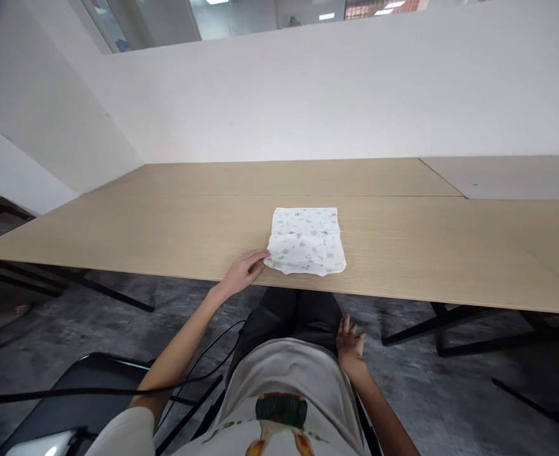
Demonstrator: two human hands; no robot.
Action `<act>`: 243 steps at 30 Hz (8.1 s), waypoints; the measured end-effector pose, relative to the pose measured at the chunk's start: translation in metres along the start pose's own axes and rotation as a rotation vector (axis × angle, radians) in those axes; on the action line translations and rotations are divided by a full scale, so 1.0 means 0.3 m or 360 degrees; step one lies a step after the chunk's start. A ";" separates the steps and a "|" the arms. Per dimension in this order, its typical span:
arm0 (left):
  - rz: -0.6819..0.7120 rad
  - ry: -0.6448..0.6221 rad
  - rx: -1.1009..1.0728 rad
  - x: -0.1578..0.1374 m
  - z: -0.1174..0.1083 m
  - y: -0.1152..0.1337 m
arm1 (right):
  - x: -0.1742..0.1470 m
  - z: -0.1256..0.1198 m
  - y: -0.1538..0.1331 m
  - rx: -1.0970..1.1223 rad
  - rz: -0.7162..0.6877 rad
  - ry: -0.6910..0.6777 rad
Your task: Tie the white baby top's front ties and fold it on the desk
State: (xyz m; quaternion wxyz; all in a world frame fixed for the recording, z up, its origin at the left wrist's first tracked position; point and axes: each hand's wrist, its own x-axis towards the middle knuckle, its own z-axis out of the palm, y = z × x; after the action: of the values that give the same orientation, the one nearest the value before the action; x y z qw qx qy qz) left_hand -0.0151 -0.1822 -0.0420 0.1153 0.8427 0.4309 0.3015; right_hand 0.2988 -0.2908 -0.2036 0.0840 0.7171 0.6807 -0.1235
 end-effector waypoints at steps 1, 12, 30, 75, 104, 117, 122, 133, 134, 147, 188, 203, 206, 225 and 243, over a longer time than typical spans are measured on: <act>-0.0024 0.0001 -0.0032 0.000 -0.004 0.001 | -0.019 -0.037 0.014 0.0068 -0.0107 -0.0067; 0.0182 -0.0082 0.0074 0.085 -0.011 -0.008 | 0.110 -0.629 0.097 0.0530 -0.0910 0.1233; -0.0062 0.0357 -0.0099 0.248 -0.093 0.025 | 0.289 -0.852 0.065 0.1524 -0.0661 0.0818; -0.0605 0.0211 -0.0080 0.430 0.081 -0.302 | 0.676 -0.780 -0.041 0.0685 -0.0363 0.0908; 0.0326 0.0959 0.0008 0.620 -0.531 0.082 | 0.245 -1.460 0.075 0.1048 -0.0919 0.1415; -0.0502 -0.0216 0.0641 0.517 -0.168 -0.297 | 0.646 -0.994 0.106 0.0668 -0.0421 0.0490; -0.0605 -0.0333 0.0610 0.433 -0.229 -0.421 | 0.643 -0.988 0.230 0.0741 -0.0473 0.0142; -0.0903 -0.0039 0.0363 0.326 -0.279 -0.538 | 0.655 -1.053 0.391 0.0330 -0.0284 0.0295; -0.0920 -0.0020 0.0348 0.322 -0.271 -0.538 | 0.663 -1.050 0.388 0.0255 -0.0213 0.0344; -0.0983 0.0269 0.0556 0.351 -0.240 -0.489 | 0.658 -1.031 0.405 -0.0172 0.0328 0.0442; -0.0447 0.0305 -0.0219 0.579 0.232 -0.054 | 0.650 -0.807 -0.309 0.1425 -0.0350 0.0702; -0.0455 0.0208 -0.0140 0.567 0.220 -0.047 | 0.604 -0.823 -0.317 0.1917 -0.0356 0.0378; -0.0438 0.0201 -0.0125 0.564 0.219 -0.046 | 0.609 -0.824 -0.319 0.1955 -0.0332 0.0346; -0.0635 -0.0041 0.0016 0.492 0.190 -0.028 | 0.556 -0.860 -0.265 0.1220 -0.0510 0.0240; -0.0536 -0.0088 -0.0093 0.497 0.189 -0.031 | 0.537 -0.863 -0.280 0.1304 -0.0415 0.0170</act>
State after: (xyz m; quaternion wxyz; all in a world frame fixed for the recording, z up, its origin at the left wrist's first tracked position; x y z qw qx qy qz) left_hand 0.0799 -0.0542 -0.0302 0.2006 0.7628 0.5538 0.2670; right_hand 0.2382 -0.0572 0.0010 -0.2593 0.6047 0.6637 -0.3558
